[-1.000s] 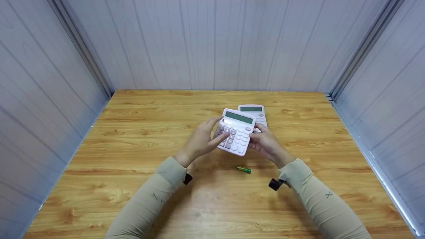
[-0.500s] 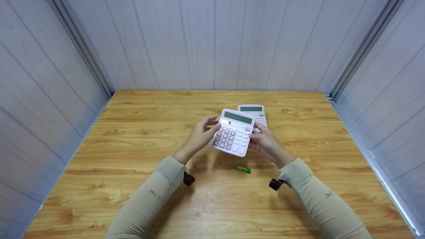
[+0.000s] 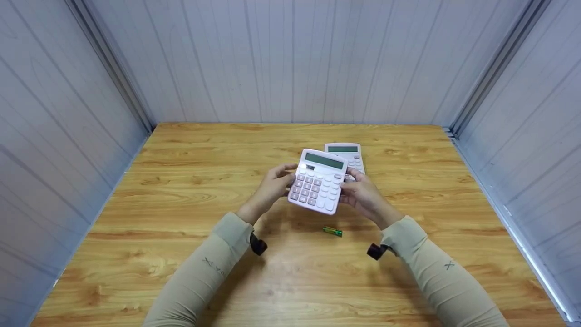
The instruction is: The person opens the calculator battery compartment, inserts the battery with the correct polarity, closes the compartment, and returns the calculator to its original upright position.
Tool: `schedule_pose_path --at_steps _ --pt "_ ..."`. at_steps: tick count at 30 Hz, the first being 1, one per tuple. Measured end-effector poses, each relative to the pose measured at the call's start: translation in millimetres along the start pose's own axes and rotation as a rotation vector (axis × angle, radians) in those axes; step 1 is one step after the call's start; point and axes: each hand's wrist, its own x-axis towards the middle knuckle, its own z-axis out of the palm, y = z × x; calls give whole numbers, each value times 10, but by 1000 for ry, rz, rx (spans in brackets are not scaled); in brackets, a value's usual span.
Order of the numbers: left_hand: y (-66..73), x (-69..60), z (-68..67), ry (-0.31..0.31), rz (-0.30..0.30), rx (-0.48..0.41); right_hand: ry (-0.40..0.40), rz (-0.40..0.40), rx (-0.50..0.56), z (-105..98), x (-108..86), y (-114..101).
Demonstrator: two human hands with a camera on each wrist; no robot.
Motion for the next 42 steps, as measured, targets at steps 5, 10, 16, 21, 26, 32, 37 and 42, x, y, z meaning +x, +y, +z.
schedule_pose_path --at_steps 5,10,16,21,26,32,37,42 --pt "-3 -4 -26 -28 10 -6 -11 -4 1 2 19 7" --pt "-5 8 -67 -26 3 0 -1 3 -12 39 37 -7" --pt "13 2 -155 2 -7 21 14 2 -36 120 109 -11" --pt "21 -3 -237 43 -32 38 30 11 -63 207 177 -4" --pt "37 -27 -336 71 -63 54 76 12 -72 302 257 24" --pt "30 -77 -472 96 -73 57 122 -4 -47 444 351 91" --pt "16 -96 -573 113 -66 68 181 -7 -103 520 427 136" --pt "33 -115 -641 128 -62 74 238 -29 -130 577 506 165"
